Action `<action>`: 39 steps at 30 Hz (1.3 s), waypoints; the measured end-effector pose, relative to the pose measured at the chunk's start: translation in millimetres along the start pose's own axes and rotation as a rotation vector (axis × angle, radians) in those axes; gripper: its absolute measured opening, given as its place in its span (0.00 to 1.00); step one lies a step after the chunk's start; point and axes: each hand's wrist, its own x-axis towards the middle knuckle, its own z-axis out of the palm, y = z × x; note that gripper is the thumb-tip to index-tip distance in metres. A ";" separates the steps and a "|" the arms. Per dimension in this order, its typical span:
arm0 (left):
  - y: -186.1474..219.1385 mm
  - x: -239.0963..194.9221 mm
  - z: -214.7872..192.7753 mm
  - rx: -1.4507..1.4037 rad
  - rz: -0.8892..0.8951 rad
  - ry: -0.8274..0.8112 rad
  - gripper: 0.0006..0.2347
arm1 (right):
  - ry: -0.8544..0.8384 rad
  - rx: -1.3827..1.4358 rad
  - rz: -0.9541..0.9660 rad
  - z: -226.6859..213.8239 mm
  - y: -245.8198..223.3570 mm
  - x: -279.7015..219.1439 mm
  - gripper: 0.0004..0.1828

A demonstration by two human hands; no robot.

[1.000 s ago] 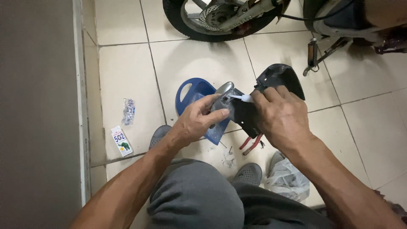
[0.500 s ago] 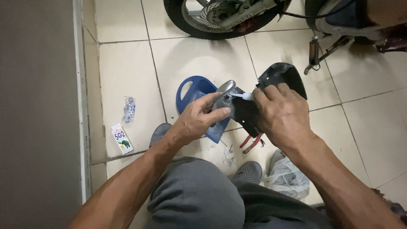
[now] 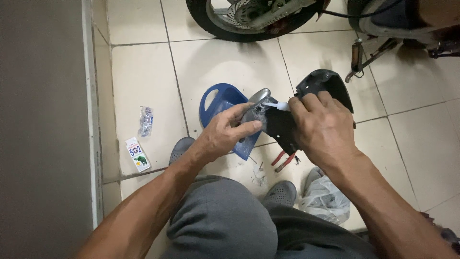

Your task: The person retrieves a black plastic motorcycle part from a blue tray, then uses a white tube to apply adhesive to several areas of the part. They repeatedly pick up and reposition the part while applying the substance.

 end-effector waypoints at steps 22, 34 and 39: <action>-15.1 7.4 0.7 -0.056 0.050 -0.020 0.32 | 0.047 -0.051 -0.008 -6.6 2.0 -8.3 0.11; -8.5 11.5 8.5 -0.091 0.175 -0.024 0.27 | 0.174 -0.105 0.002 -1.3 12.8 -19.0 0.12; -5.5 13.2 8.0 -0.145 0.211 -0.040 0.27 | 0.210 -0.133 0.027 -5.6 20.2 -22.2 0.12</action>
